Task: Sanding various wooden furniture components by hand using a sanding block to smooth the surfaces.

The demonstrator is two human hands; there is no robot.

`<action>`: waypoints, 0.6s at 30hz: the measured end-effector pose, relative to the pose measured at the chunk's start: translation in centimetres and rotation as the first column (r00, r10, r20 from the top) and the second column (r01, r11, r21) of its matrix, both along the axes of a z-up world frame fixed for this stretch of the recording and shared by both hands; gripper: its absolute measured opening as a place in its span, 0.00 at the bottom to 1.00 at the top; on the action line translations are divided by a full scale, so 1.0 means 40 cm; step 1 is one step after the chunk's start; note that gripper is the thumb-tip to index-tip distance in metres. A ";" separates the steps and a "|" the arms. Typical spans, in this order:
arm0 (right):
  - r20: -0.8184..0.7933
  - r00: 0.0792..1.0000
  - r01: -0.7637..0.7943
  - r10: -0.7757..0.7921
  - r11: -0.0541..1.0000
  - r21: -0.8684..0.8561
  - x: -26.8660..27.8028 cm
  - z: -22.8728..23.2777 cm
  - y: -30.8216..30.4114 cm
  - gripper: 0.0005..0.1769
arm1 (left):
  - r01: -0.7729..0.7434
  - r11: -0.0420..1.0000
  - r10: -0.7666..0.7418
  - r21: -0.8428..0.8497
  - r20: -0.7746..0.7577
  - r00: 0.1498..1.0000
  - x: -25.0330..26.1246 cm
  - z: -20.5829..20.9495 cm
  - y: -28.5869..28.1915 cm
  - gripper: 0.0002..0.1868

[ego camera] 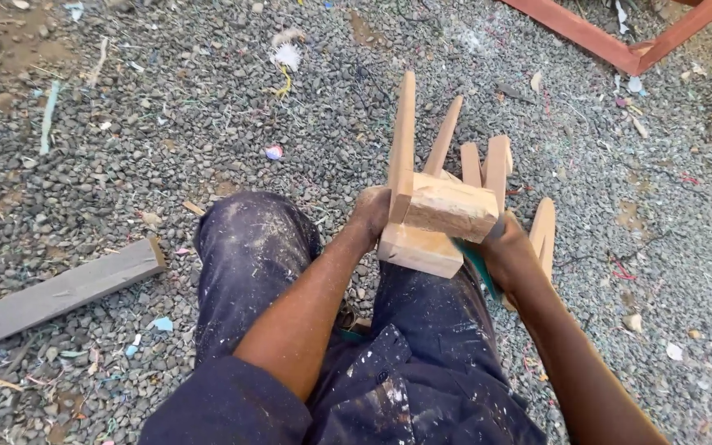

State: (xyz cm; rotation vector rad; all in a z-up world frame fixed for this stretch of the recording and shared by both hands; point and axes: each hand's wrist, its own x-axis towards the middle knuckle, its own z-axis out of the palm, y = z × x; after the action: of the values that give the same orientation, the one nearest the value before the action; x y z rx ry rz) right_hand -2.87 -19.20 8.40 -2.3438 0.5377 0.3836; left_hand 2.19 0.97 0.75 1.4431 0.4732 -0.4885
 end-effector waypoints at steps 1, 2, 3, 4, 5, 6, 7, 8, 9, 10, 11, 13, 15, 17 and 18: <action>0.006 1.000 -0.005 0.005 1.000 0.006 -0.020 0.031 0.028 0.43 | -0.005 1.000 0.005 0.006 0.006 1.000 0.016 -0.032 -0.004 0.27; -0.021 0.999 0.034 -0.032 0.996 0.084 -0.046 0.060 0.057 0.46 | -0.008 1.000 0.008 0.003 0.008 1.000 0.025 -0.067 -0.006 0.26; -0.051 0.996 0.074 -0.067 0.984 0.160 -0.073 0.088 0.085 0.49 | -0.011 1.000 0.011 0.000 0.011 1.000 0.033 -0.102 -0.008 0.25; -0.063 0.996 0.074 -0.065 0.984 0.162 -0.061 0.067 0.064 0.49 | -0.013 1.000 0.013 0.002 -0.001 1.000 0.022 -0.082 -0.010 0.25; -0.033 0.999 0.041 -0.037 0.995 0.095 -0.049 0.045 0.043 0.46 | -0.006 1.000 0.006 0.017 0.015 1.000 0.010 -0.063 -0.014 0.25; 0.008 1.000 0.007 -0.007 0.999 0.031 -0.024 0.025 0.026 0.43 | 0.000 0.999 -0.002 0.035 0.044 0.999 0.017 -0.037 -0.012 0.25; 0.010 1.000 0.005 -0.006 0.999 0.036 -0.013 0.016 0.026 0.43 | -0.001 0.999 0.000 0.040 0.046 0.999 0.026 -0.050 -0.009 0.25; 0.009 1.000 -0.009 0.009 1.000 -0.004 -0.010 0.009 0.022 0.40 | 0.004 0.999 -0.005 0.043 0.043 0.999 0.028 -0.064 -0.010 0.25; 0.008 1.000 -0.024 0.024 0.999 -0.044 -0.006 0.001 0.018 0.38 | 0.009 0.999 -0.010 0.045 0.040 0.999 0.030 -0.078 -0.011 0.24; 0.008 1.000 -0.021 0.021 0.999 -0.043 -0.038 0.037 0.047 0.38 | 0.011 0.999 -0.013 0.046 0.040 0.999 0.025 -0.070 -0.010 0.24; -0.021 0.999 0.036 -0.034 0.997 0.061 -0.070 0.073 0.076 0.40 | 0.021 0.999 -0.023 0.049 0.042 0.999 0.021 -0.062 -0.008 0.25; -0.046 0.995 0.090 -0.083 0.982 0.168 -0.076 0.084 0.091 0.44 | 0.027 0.998 -0.029 0.056 0.053 0.998 0.035 -0.069 -0.003 0.27; -0.023 1.000 0.005 -0.002 0.995 0.096 -0.050 0.040 0.047 0.43 | 0.024 0.998 -0.028 0.058 0.073 0.997 0.040 -0.104 -0.016 0.26; -0.019 1.000 0.012 -0.011 0.997 0.071 -0.016 -0.012 0.016 0.42 | 0.031 0.998 -0.035 0.063 0.071 0.997 0.023 -0.068 -0.010 0.26; -0.008 1.000 0.019 -0.019 0.999 0.043 0.005 -0.037 0.004 0.41 | 0.036 0.997 -0.041 0.067 0.074 0.996 0.020 -0.047 -0.004 0.26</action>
State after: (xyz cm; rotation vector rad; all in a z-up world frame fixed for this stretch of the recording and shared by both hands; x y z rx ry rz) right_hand -2.69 -19.06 6.93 -2.2951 0.5501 0.3921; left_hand 2.99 0.80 -1.12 1.5303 0.4044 -0.4512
